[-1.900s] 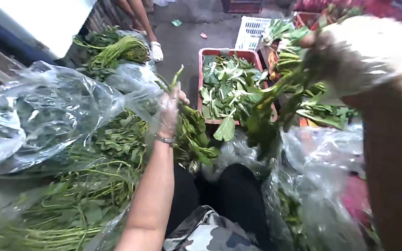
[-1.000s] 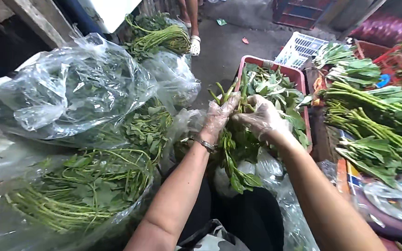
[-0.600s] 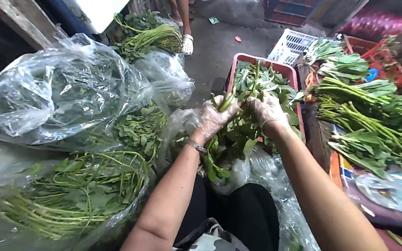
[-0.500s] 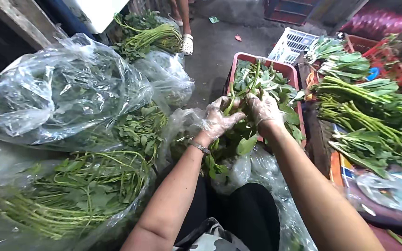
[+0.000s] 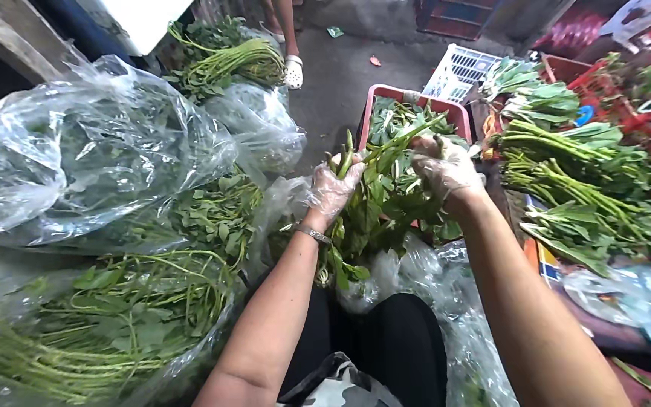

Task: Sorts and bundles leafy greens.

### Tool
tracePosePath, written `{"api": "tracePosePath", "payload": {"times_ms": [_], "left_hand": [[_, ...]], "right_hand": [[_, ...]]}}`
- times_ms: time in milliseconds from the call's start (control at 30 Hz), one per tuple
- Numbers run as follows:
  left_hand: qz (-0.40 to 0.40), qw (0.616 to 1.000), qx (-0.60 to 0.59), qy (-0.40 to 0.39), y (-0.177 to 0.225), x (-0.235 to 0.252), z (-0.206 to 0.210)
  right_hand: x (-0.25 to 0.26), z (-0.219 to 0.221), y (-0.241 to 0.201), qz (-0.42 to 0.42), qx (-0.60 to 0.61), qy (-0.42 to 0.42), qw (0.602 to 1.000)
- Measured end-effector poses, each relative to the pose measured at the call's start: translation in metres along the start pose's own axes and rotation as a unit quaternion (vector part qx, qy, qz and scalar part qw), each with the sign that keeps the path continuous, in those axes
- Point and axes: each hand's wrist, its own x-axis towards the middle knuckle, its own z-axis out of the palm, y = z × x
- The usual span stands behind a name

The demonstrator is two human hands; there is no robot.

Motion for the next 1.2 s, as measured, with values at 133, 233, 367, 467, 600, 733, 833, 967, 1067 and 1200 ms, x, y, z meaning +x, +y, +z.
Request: {"api": "tracePosePath", "payload": {"times_ms": [133, 233, 367, 467, 600, 733, 833, 967, 1067, 1200], "left_hand": [[0.036, 0.999, 0.018, 0.000, 0.003, -0.001, 0.009], [-0.002, 0.997, 0.066, 0.037, 0.008, -0.002, 0.009], [0.010, 0.992, 0.111, 0.057, 0.011, -0.002, 0.009], [0.087, 0.987, 0.124, 0.051, 0.009, -0.004, 0.016], [0.134, 0.984, 0.113, 0.036, 0.005, -0.004, 0.017], [0.126, 0.986, 0.105, 0.031, 0.005, -0.001, 0.014], [0.071, 0.991, 0.112, 0.022, 0.008, -0.003, 0.012], [0.036, 0.992, 0.100, 0.067, 0.004, -0.001, 0.010], [0.043, 0.990, 0.096, 0.090, 0.006, -0.003, 0.015], [0.055, 0.992, 0.064, 0.096, 0.007, -0.006, 0.018]], "right_hand": [[-0.003, 0.018, -0.003, 0.057, 0.065, -0.097, 0.991], [-0.003, 0.018, -0.003, 0.084, 0.046, 0.004, 0.995], [-0.010, 0.018, 0.001, -0.068, -0.025, 0.156, 0.985], [-0.010, 0.019, -0.013, -0.235, -0.255, 0.090, 0.934], [0.009, 0.005, -0.037, -0.139, -0.398, -0.077, 0.903], [0.014, -0.001, -0.029, -0.124, -0.237, -0.038, 0.963], [0.013, -0.005, -0.029, -0.022, -0.143, 0.083, 0.986], [-0.004, 0.003, -0.032, -0.142, -0.143, 0.068, 0.977], [-0.008, 0.022, -0.031, -0.140, -0.188, 0.001, 0.972], [-0.001, 0.038, -0.034, -0.015, -0.188, 0.008, 0.982]]}}
